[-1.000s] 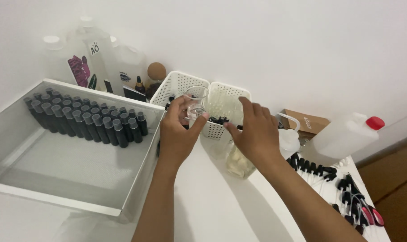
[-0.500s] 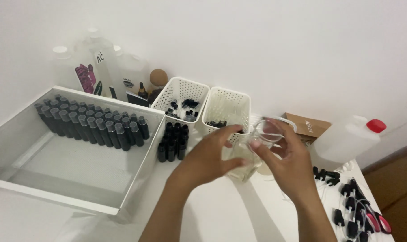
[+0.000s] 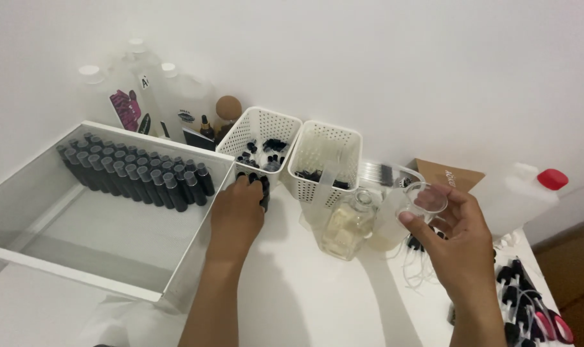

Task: Assembling small perfume spray bottles and transferring liquids between containers

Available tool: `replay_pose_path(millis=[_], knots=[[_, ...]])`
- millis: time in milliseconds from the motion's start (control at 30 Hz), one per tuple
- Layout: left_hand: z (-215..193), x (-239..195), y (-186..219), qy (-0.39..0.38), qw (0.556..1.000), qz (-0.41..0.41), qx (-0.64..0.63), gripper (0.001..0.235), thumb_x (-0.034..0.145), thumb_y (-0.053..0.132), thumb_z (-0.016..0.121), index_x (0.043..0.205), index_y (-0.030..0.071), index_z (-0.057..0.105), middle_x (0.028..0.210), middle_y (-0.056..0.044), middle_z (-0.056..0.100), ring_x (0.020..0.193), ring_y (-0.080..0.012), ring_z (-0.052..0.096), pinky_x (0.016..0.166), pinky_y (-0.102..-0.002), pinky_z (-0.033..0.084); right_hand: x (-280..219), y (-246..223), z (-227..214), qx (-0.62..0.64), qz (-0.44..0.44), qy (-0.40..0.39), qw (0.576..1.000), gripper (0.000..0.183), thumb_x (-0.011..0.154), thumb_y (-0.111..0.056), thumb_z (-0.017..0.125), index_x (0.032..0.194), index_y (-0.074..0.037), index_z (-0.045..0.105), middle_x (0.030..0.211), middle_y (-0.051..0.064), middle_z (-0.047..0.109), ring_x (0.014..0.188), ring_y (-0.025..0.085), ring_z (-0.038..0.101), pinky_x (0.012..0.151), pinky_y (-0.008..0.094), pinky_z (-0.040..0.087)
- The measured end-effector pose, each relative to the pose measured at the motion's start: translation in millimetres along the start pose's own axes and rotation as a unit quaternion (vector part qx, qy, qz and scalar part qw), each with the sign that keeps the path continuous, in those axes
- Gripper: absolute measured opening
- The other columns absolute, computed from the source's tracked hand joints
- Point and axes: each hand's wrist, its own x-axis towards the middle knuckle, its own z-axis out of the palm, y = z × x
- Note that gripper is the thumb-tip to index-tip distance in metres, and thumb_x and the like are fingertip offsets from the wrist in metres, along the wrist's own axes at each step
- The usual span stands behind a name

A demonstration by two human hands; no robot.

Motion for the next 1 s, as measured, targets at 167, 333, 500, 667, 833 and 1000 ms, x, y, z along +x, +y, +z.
replay_pose_path(millis=[167,333,500,667,833,1000], knots=[[22.9,2.7,-9.0,-0.017,0.998,0.002,0.068,0.008,0.081,0.017,0.074,0.085,0.015,0.068,0.092,-0.006,0.061,0.087,-0.0313,0.063,0.072,-0.045,0.052,3.8,8.2,-0.5,0.043,-0.001,-0.018,0.999,0.055,0.078,-0.009,0.079,0.128,-0.009,0.057,0.119,0.008,0.072,0.112,0.016,0.066,0.099,0.028,0.052],[-5.0,-0.1,-3.9,-0.024,0.998,0.013,0.053,0.004,0.081,0.015,0.068,0.08,0.014,0.072,0.089,-0.009,0.061,0.078,-0.0346,0.064,0.063,-0.049,0.051,1.0,-1.7,0.4,0.018,0.045,-0.03,0.998,0.058,0.079,-0.012,0.078,0.134,-0.014,0.058,0.125,0.007,0.073,0.111,0.019,0.067,0.097,0.031,0.053],[-117.9,-13.4,34.4,0.051,0.95,-0.036,-0.307,0.009,0.091,0.01,0.06,0.086,0.013,0.053,0.088,-0.001,0.054,0.082,-0.019,0.051,0.072,-0.035,0.041,0.8,0.3,-0.8,0.012,0.02,-0.078,0.997,0.058,0.077,-0.01,0.079,0.132,-0.01,0.06,0.125,0.006,0.075,0.12,0.013,0.066,0.098,0.029,0.053],[-111.0,-4.1,26.8,0.148,0.918,-0.061,-0.363,0.01,0.089,0.014,0.062,0.094,0.01,0.054,0.103,-0.002,0.072,0.089,-0.0179,0.064,0.088,-0.033,0.052,4.2,7.4,-0.7,-0.019,0.003,-0.072,0.997,0.056,0.078,-0.014,0.079,0.131,-0.012,0.061,0.131,0.003,0.073,0.118,0.014,0.064,0.095,0.03,0.053],[-104.8,-1.4,38.4,0.128,0.883,-0.092,-0.442,0.031,0.091,0.017,0.068,0.114,0.01,0.049,0.102,-0.004,0.065,0.094,-0.0164,0.065,0.091,-0.031,0.055,0.6,-3.4,1.0,-0.032,0.019,-0.071,0.997,0.058,0.079,-0.012,0.077,0.134,-0.01,0.058,0.129,0.005,0.074,0.121,0.014,0.067,0.094,0.031,0.053],[-84.9,7.3,48.3,0.123,0.845,-0.122,-0.505,0.022,0.091,0.026,0.067,0.109,0.013,0.072,0.102,0.001,0.074,0.092,-0.0108,0.068,0.088,-0.026,0.054,4.4,10.4,2.9,0.054,0.037,-0.087,0.994,0.059,0.08,-0.004,0.074,0.136,-0.008,0.056,0.128,0.011,0.073,0.12,0.018,0.066,0.092,0.034,0.057]])
